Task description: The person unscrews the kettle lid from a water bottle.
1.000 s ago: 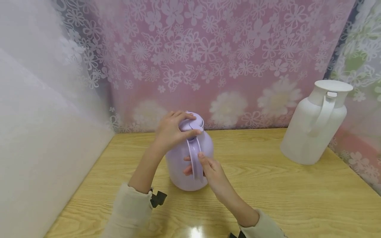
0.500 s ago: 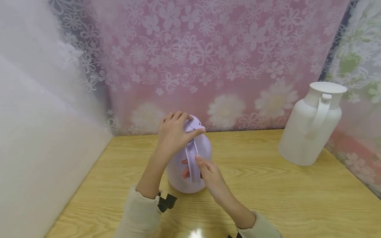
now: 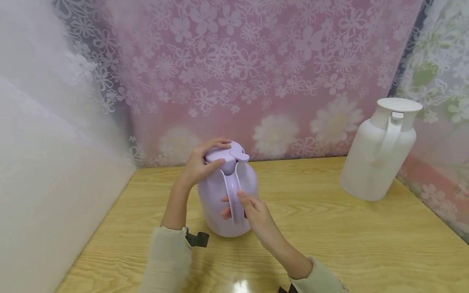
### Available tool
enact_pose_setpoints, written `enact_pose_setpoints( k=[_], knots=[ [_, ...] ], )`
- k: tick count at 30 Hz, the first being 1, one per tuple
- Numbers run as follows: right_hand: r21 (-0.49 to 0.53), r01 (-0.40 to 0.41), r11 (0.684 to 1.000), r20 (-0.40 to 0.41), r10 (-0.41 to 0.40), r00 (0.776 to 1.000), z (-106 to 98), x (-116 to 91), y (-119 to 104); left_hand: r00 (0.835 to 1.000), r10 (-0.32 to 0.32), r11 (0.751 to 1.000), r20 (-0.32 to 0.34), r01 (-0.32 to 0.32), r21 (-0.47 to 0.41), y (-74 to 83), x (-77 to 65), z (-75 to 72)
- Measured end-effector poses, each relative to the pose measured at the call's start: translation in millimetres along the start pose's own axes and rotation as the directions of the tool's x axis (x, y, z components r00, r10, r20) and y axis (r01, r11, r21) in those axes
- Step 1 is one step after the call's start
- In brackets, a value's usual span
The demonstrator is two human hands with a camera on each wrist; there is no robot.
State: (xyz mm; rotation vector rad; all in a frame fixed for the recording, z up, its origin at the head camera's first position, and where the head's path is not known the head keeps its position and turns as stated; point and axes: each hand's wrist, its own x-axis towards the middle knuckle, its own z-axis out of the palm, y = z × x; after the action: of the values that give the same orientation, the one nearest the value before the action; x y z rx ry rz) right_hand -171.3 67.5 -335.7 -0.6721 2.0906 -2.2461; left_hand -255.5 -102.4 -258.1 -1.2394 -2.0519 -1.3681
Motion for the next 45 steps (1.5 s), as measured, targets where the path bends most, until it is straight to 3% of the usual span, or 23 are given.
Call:
enact_pose_setpoints(
  k=[10, 17, 20, 24, 30, 35, 41, 45],
  knots=[
    [-0.018, 0.01, 1.0, -0.016, -0.01, 1.0, 0.2, -0.7, -2.6, 0.999, -0.037, 0.999, 0.011, 0.037, 0.0, 3.7, -0.6, -2.5],
    [-0.016, -0.016, 1.0, -0.022, 0.015, 1.0, 0.1, -0.9, -1.5, 0.994, -0.106, 0.994, 0.015, 0.106, 0.028, 7.5, -1.5, -3.0],
    [-0.018, -0.021, 1.0, -0.023, 0.021, 1.0, 0.3, -1.6, -1.7, 0.989, -0.15, 0.988, 0.009, 0.149, 0.038, -0.5, -3.5, -1.6],
    [-0.021, -0.009, 1.0, -0.015, 0.009, 1.0, 0.4, -1.6, -2.9, 0.977, -0.208, 0.975, -0.034, 0.21, 0.075, -12.1, -5.4, 1.4],
    [-0.02, 0.003, 1.0, -0.007, -0.003, 1.0, 0.1, -1.1, -3.9, 0.966, -0.226, 0.953, -0.123, 0.245, 0.179, -8.4, -5.8, 8.4],
    [-0.014, -0.003, 1.0, -0.008, 0.003, 1.0, -0.4, -1.1, -2.9, 0.95, -0.267, 0.912, -0.16, 0.303, 0.275, -1.1, -3.6, 12.7],
    [-0.009, 0.003, 1.0, -0.01, -0.004, 1.0, -0.6, -1.4, -2.0, 0.912, -0.361, 0.834, -0.194, 0.409, 0.37, 9.8, 1.3, 16.5],
    [-0.013, 0.002, 1.0, -0.011, -0.002, 1.0, -0.4, -1.2, -1.8, 0.889, -0.391, 0.782, -0.238, 0.457, 0.425, 16.5, 5.6, 20.8]
  ],
)
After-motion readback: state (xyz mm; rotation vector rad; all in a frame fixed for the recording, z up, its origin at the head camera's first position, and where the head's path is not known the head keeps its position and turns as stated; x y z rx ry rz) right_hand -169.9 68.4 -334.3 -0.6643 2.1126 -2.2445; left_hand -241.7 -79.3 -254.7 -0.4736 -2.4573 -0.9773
